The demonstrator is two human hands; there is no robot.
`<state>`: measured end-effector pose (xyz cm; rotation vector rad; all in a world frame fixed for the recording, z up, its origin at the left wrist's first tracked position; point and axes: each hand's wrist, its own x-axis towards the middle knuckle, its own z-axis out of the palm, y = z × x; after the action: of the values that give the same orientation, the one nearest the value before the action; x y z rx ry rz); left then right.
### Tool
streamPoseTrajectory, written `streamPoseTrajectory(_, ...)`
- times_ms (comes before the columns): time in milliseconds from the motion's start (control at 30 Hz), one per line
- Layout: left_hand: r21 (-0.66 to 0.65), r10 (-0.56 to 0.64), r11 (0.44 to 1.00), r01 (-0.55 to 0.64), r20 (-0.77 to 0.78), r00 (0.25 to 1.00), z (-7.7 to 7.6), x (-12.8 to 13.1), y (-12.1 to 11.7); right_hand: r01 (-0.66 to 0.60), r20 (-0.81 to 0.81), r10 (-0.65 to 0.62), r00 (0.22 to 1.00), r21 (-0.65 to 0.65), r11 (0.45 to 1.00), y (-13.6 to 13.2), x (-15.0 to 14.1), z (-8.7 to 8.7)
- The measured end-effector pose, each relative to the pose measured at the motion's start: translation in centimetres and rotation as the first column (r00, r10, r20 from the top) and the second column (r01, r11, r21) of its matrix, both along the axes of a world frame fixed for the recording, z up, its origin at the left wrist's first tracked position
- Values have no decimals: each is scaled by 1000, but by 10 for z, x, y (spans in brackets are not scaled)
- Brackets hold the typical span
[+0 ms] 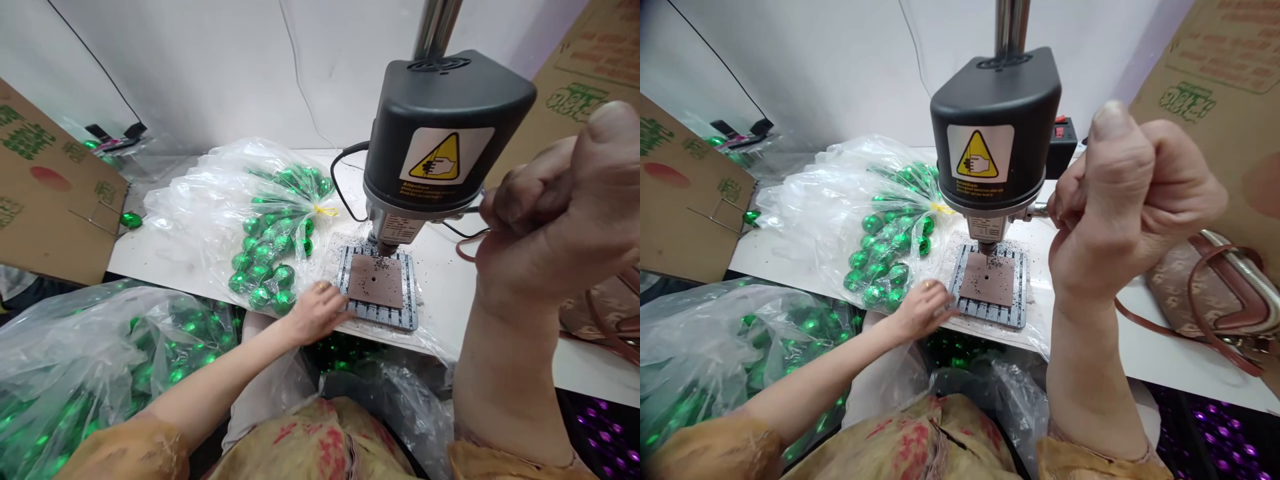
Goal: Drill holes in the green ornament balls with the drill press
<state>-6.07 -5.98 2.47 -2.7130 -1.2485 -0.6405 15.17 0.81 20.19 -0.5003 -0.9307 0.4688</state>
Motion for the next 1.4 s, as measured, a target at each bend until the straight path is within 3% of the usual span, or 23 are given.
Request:
streamPoseTrajectory(67, -33, 237, 970, -240, -90, 967, 8, -6, 29, 0, 3, 0, 1000, 1, 1000, 0, 0, 0)
streamPoseTrajectory(100, -54, 359, 927, -370, -148, 921, 12, -8, 44, 6, 13, -6, 1000, 13, 1000, 0, -1, -1)
streamPoseTrajectory(200, -105, 622, 733, -672, -298, 725, 20, -15, 80, 47, 48, -50, 998, 79, 996, 1, -1, -2)
streamPoseTrajectory(300, -172, 729, 561, -810, -360, 582, 24, -23, 98, 71, 50, -78, 996, 121, 990, 2, -1, -4)
streamPoseTrajectory(367, -230, 741, 533, -814, -338, 580, 24, -28, 102, 66, 50, -73, 996, 125, 990, 2, -1, -4)
streamPoseTrajectory(467, -363, 694, 650, -667, -73, 716, 24, -27, 97, 63, 61, -73, 995, 151, 986, 1, -1, -6)
streamPoseTrajectory(533, -522, 606, 746, -413, 277, 746, 24, -18, 90, 70, 77, -84, 993, 174, 982, 2, -1, -7)
streamPoseTrajectory(600, -663, 554, 747, -43, 586, 591, 22, -2, 82, 76, 87, -94, 992, 190, 979, 3, -1, -9)
streamPoseTrajectory(667, -693, 585, 671, 262, 713, 386, 20, 16, 76, 82, 82, -101, 992, 208, 975, 5, 0, -10)
streamPoseTrajectory(700, -686, 612, 643, 341, 728, 310, 19, 24, 74, 88, 75, -106, 992, 216, 973, 6, 0, -11)
streamPoseTrajectory(800, -662, 651, 648, 377, 738, 178, 14, 39, 71, 94, 84, -114, 990, 214, 972, 6, 0, -11)
streamPoseTrajectory(867, -639, 633, 679, 362, 759, 152, 10, 43, 72, 103, 91, -124, 988, 205, 973, 4, 0, -11)
streamPoseTrajectory(1133, -583, 544, 735, 346, 812, 211, -6, 44, 75, 109, 61, -126, 990, 226, 968, 2, -1, -13)
streamPoseTrajectory(1267, -577, 511, 717, 390, 817, 268, -13, 47, 75, 92, 84, -112, 990, 209, 974, 3, -1, -13)
streamPoseTrajectory(1400, -542, 479, 742, 394, 841, 252, -19, 49, 76, 109, 74, -126, 989, 204, 973, 1, 0, -13)
